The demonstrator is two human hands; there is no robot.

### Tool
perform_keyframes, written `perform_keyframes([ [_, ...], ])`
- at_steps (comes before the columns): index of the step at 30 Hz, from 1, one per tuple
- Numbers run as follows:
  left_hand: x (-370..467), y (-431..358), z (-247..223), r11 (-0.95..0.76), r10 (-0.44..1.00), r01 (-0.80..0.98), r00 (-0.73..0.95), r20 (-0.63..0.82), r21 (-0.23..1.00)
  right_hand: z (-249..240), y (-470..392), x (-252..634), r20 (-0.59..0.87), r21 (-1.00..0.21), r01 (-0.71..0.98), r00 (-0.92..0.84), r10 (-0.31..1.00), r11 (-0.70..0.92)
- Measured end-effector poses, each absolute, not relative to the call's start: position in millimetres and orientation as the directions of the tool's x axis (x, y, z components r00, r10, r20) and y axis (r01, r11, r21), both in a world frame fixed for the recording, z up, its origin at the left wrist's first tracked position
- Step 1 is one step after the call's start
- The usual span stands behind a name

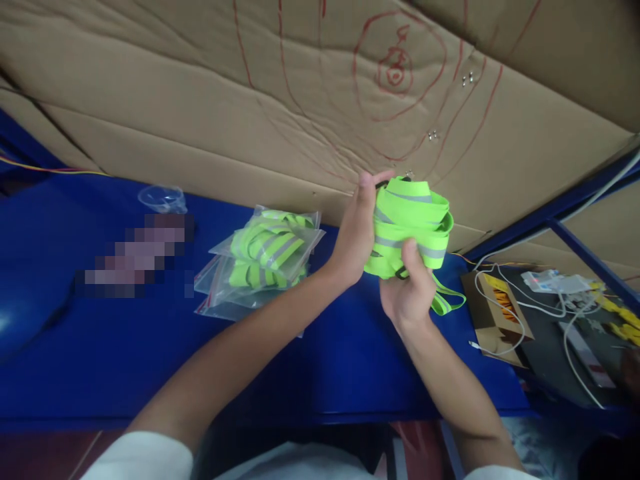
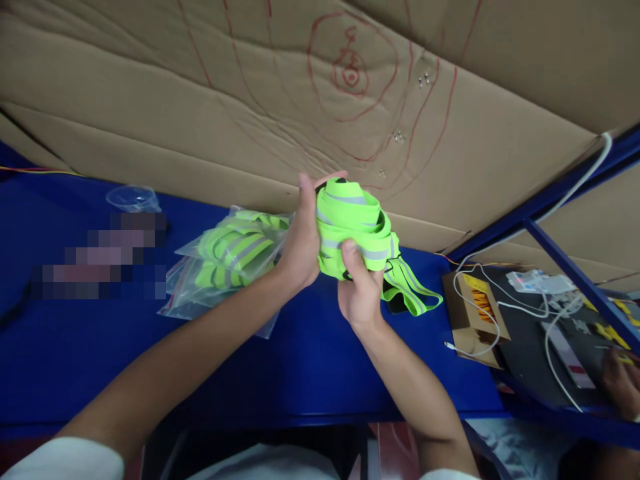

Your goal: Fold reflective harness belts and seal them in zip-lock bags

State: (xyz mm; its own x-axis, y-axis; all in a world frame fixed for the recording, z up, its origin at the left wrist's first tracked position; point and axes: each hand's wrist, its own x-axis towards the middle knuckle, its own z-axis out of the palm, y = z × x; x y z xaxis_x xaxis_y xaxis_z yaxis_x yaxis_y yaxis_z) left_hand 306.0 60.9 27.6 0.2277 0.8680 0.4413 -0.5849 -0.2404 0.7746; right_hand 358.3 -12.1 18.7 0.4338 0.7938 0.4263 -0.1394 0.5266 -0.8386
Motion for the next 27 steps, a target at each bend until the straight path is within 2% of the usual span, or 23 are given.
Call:
perform_keyframes([
  [2, 304.4, 60.5, 29.7, -0.266, 0.869, -0.6, 0.189, 0.457, 0.754, 26.5, -12.3, 360.4, 0.374, -0.854, -0.19, 0.424, 0.825, 0.485],
  [7, 301.1, 47.4, 37.0, -0.493, 0.809, -0.517, 0.023, 0.587, 0.699, 36.1, -10.7, 369.7, 0.299, -0.884, -0.223, 0.404, 0.864, 0.41],
  [14, 295.1, 41.5, 49.8, -0.658, 0.721, -0.235, 0.078, 0.689, 0.715, 37.7, -15.5, 377.1, 0.311, -0.867, -0.28, 0.344, 0.886, 0.413],
  [17, 286.0, 41.3, 49.2, -0.754, 0.619, -0.235, 0.061, 0.783, 0.614, 44.6, -24.0, 373.3, 0.334, -0.876, -0.254, 0.296, 0.895, 0.411],
  [20, 274.5, 40.0, 47.8, -0.827, 0.507, -0.213, 0.116, 0.854, 0.52, 47.6, -29.1, 368.3, 0.338, -0.881, -0.244, 0.273, 0.901, 0.405],
  [22, 268.9, 37.8, 49.9, -0.869, 0.477, -0.057, 0.17, 0.862, 0.492, 46.7, -28.8, 365.9, 0.337, -0.883, -0.241, 0.267, 0.903, 0.402],
  [24, 264.2, 35.0, 54.7, -0.88, 0.471, 0.2, 0.239, 0.849, 0.431, 45.2, -26.5, 365.1, 0.345, -0.884, -0.233, 0.259, 0.902, 0.405],
  [26, 255.2, 32.5, 59.9, -0.839, 0.494, 0.424, 0.328, 0.806, 0.342, 45.1, -23.9, 366.7, 0.366, -0.879, -0.21, 0.276, 0.889, 0.428],
  [27, 246.6, 31.2, 61.2, -0.822, 0.505, 0.474, 0.351, 0.789, 0.315, 45.6, -23.2, 368.7, 0.384, -0.873, -0.194, 0.295, 0.875, 0.448],
])
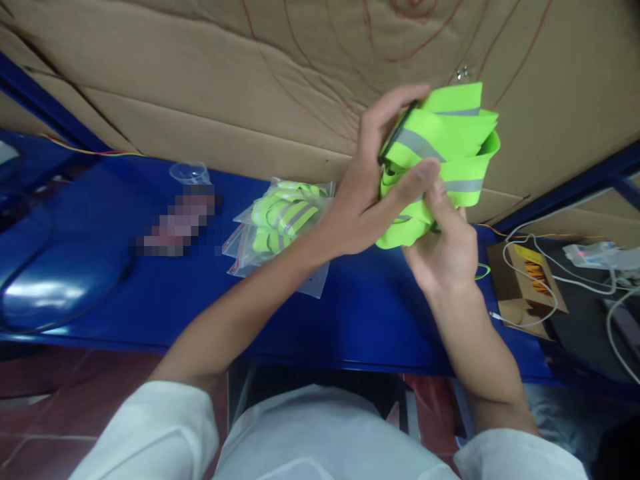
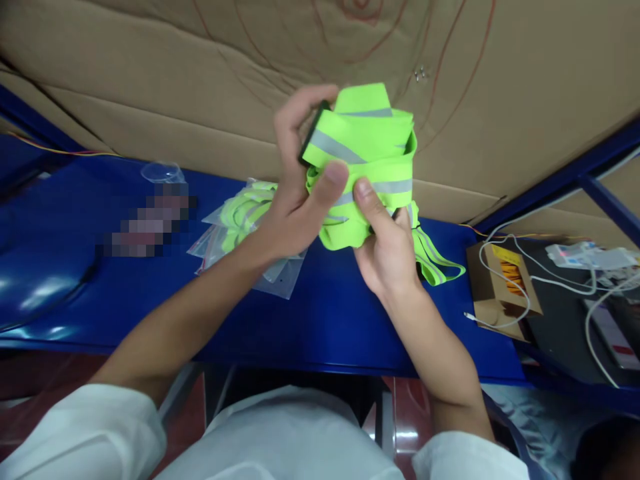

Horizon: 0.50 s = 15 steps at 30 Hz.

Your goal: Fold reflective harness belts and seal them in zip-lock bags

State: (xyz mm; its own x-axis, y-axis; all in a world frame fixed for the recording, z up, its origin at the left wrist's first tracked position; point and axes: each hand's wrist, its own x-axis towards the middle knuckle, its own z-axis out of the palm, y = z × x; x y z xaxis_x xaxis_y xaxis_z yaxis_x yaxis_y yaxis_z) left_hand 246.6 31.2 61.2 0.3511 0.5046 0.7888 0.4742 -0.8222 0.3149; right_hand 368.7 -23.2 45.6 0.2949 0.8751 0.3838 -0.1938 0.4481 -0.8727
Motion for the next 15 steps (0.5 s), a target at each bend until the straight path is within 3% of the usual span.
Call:
perform_keyframes([
  [3, 197.4, 22.5, 52.9, -0.803, 0.558, 0.436, 0.311, 0.769, 0.407, 45.4, -25.7, 382.0, 0.439, -0.84, -0.157, 0.365, 0.821, 0.519],
  [5, 149.3, 8.7, 34.1, -0.711, 0.662, 0.522, 0.268, 0.7, 0.471, 38.3, -31.3, 396.2, 0.396, -0.857, -0.175, 0.38, 0.836, 0.486],
  [8, 83.6, -19.0, -10.6, -0.226, 0.862, 0.872, -0.027, 0.506, 0.434, 10.8, -42.7, 418.3, 0.167, -0.931, -0.26, 0.322, 0.932, 0.257],
  [10, 59.5, -32.2, -43.4, -0.015, 0.946, 0.931, -0.105, 0.308, 0.364, -15.0, -49.7, 428.2, 0.038, -0.945, -0.301, 0.276, 0.96, 0.124],
  [12, 52.6, -35.9, -70.3, 0.053, 0.973, 0.943, -0.123, 0.195, 0.33, -39.2, -55.4, 432.5, -0.044, -0.942, -0.333, 0.242, 0.969, 0.04],
  [15, 58.3, -25.7, -92.7, 0.042, 0.977, 0.862, -0.14, 0.158, 0.505, -61.2, -61.5, 431.8, -0.1, -0.926, -0.376, 0.199, 0.975, -0.019],
])
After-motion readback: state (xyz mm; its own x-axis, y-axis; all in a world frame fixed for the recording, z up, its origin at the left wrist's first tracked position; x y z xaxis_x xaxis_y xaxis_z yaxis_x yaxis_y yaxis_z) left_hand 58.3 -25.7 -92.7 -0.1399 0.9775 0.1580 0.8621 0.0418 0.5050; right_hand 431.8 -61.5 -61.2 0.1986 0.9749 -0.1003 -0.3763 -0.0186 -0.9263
